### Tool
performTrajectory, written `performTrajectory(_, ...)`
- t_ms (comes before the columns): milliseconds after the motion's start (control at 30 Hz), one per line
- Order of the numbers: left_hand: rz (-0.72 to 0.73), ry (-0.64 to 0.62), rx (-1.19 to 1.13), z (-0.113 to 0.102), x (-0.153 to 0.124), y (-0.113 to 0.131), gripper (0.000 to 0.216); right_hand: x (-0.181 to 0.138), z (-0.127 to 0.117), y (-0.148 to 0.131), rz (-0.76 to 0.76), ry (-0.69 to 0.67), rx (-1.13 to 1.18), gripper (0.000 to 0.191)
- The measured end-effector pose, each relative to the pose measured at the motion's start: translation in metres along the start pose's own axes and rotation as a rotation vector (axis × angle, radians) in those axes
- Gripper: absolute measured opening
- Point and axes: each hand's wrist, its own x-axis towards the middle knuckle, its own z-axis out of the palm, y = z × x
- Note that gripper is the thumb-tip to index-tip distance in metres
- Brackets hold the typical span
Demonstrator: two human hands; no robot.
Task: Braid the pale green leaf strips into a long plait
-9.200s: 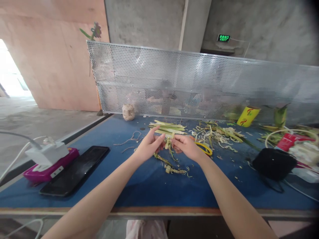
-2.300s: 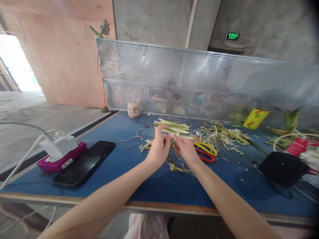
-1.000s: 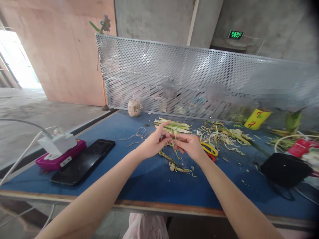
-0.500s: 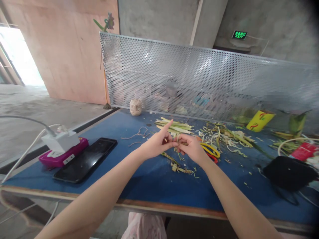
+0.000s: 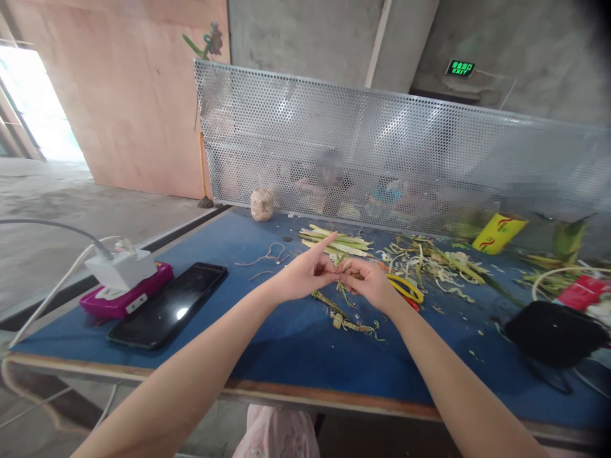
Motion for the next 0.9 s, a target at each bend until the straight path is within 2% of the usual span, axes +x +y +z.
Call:
performTrajectory(200,-0.040,0.132,0.008,0.000,0.001,0.005,0.060,0.001,0.002,0.002,0.075,0.013,0.158,0.024)
performTrajectory(267,-0.071,0.152,0.006,0.000,0.001,0.005,0.066,0.001,0.002,0.003,0.061,0.021,0.222,0.023)
performTrajectory(400,-0.138,0.099,-0.002,0.004,0.000,0.000,0.084,0.000,0.000,0.003,0.054,0.058,0.261,0.021)
performTrajectory(533,-0.123,0.017,-0.154,0.009,0.001,-0.006,0.082,-0.001,0.002,0.002,0.053,0.029,0.215,0.021)
performTrajectory(700,-0.065,-0.018,-0.324,0.013,0.001,-0.009,0.086,0.000,0.008,-0.001,0.041,0.080,0.216,0.022)
performTrajectory(900,-0.077,0.004,-0.300,0.017,-0.001,-0.008,0.086,0.001,0.010,0.000,0.055,0.128,0.264,0.025)
